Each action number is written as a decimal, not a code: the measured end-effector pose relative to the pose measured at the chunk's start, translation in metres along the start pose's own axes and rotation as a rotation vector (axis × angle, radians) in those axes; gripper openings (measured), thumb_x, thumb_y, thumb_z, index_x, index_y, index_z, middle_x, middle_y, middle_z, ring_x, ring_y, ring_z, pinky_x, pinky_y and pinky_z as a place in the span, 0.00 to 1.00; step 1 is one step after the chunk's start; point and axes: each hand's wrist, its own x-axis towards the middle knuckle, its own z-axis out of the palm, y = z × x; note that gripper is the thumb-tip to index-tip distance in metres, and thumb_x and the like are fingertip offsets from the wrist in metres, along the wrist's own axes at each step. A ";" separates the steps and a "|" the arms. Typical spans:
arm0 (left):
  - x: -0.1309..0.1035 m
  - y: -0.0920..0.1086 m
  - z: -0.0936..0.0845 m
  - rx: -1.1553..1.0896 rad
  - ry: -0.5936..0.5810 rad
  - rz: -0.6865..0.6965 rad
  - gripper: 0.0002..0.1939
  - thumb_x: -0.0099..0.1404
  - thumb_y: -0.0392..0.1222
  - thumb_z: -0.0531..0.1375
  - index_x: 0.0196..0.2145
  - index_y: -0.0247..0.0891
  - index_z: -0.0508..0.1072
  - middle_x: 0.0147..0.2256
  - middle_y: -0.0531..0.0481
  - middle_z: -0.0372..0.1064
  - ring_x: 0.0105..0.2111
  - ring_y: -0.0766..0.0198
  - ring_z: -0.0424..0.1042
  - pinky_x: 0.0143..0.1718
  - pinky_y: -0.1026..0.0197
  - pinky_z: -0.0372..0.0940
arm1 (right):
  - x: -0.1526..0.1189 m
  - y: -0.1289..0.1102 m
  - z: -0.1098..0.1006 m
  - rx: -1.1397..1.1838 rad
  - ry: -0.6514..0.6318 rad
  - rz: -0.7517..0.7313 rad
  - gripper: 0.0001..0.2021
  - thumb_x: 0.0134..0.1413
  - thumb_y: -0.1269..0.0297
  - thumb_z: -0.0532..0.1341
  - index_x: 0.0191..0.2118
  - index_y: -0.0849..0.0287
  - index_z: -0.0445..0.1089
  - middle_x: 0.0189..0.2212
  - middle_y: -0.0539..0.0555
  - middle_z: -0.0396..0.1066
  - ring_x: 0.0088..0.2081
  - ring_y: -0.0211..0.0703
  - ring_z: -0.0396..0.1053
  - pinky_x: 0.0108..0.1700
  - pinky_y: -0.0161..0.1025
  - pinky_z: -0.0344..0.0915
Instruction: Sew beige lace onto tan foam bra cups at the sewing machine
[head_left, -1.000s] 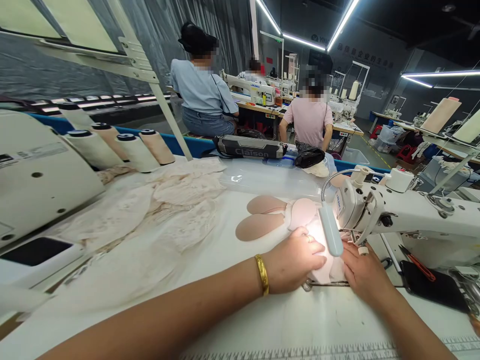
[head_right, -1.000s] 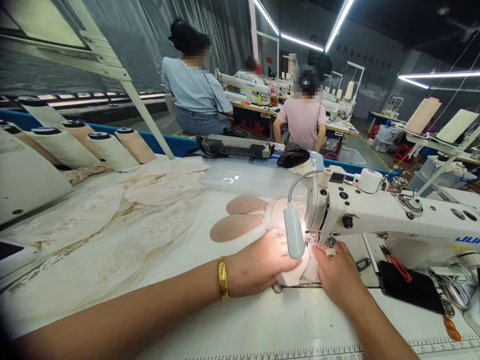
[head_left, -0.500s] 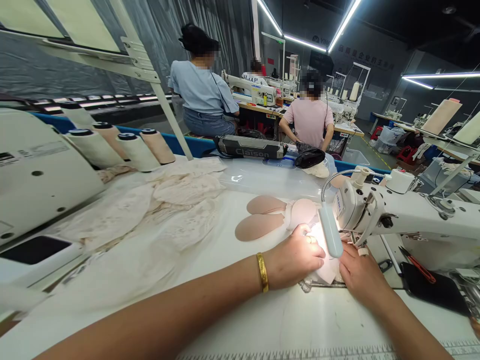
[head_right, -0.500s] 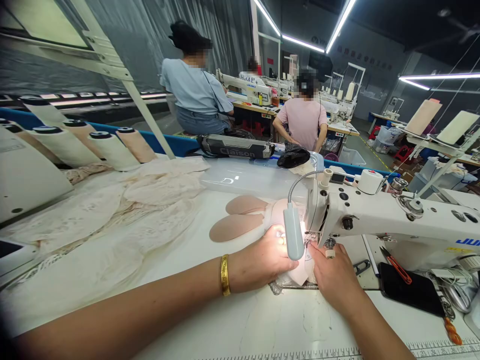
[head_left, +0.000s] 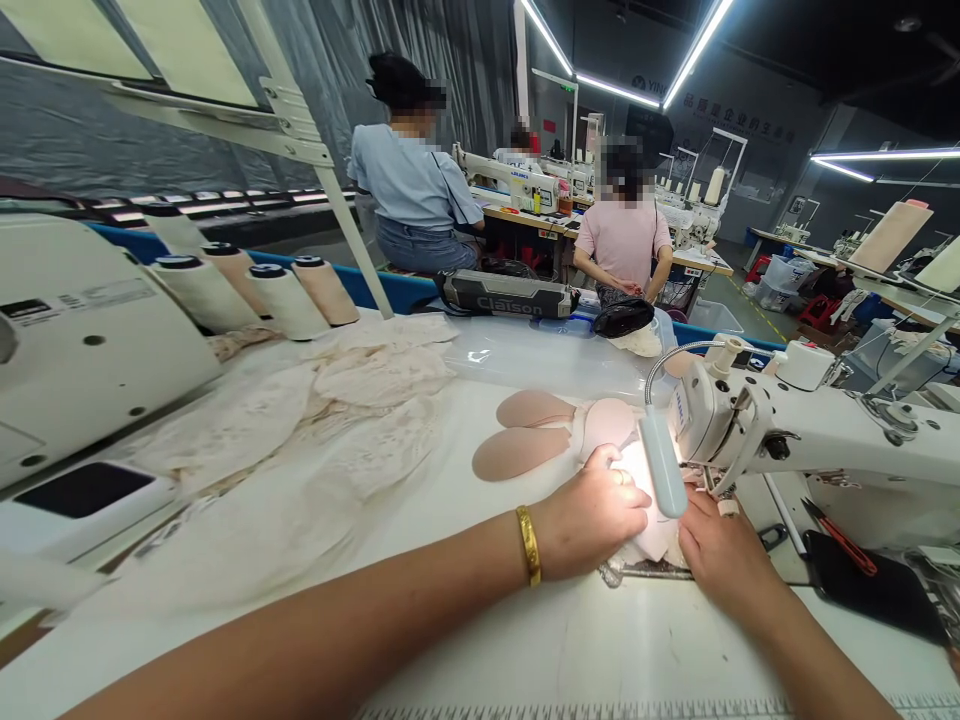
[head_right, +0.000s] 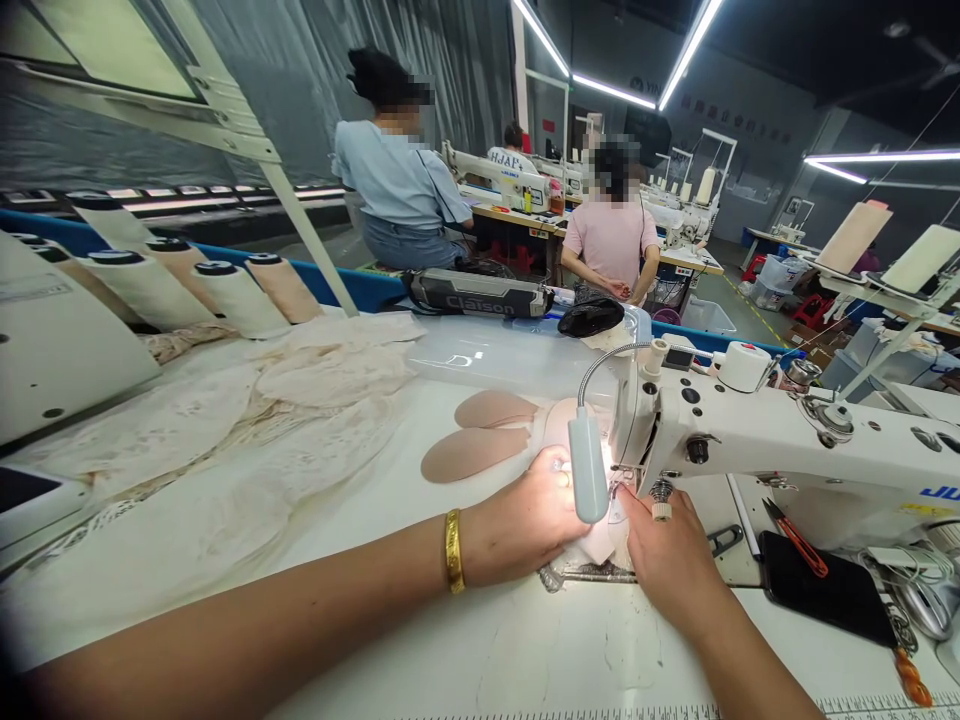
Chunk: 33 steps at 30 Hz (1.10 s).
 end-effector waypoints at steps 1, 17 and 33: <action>0.000 0.001 0.001 0.002 0.001 -0.002 0.10 0.54 0.26 0.58 0.23 0.37 0.65 0.27 0.50 0.65 0.32 0.58 0.65 0.45 0.47 0.57 | 0.000 0.000 0.000 0.005 0.022 -0.009 0.24 0.66 0.73 0.50 0.63 0.57 0.67 0.54 0.59 0.75 0.48 0.56 0.73 0.52 0.54 0.70; -0.001 0.004 0.004 -0.004 0.044 -0.024 0.10 0.51 0.24 0.58 0.24 0.37 0.64 0.28 0.53 0.67 0.30 0.61 0.64 0.48 0.45 0.56 | 0.008 -0.008 -0.024 0.074 0.386 -0.045 0.12 0.72 0.68 0.49 0.39 0.56 0.68 0.35 0.58 0.76 0.37 0.51 0.75 0.38 0.48 0.74; -0.001 0.003 0.008 -0.004 0.036 -0.064 0.10 0.51 0.23 0.57 0.25 0.37 0.63 0.29 0.52 0.68 0.31 0.60 0.65 0.49 0.44 0.54 | 0.000 -0.006 -0.019 0.101 0.346 -0.037 0.10 0.71 0.67 0.51 0.42 0.55 0.70 0.36 0.57 0.76 0.39 0.52 0.72 0.42 0.49 0.71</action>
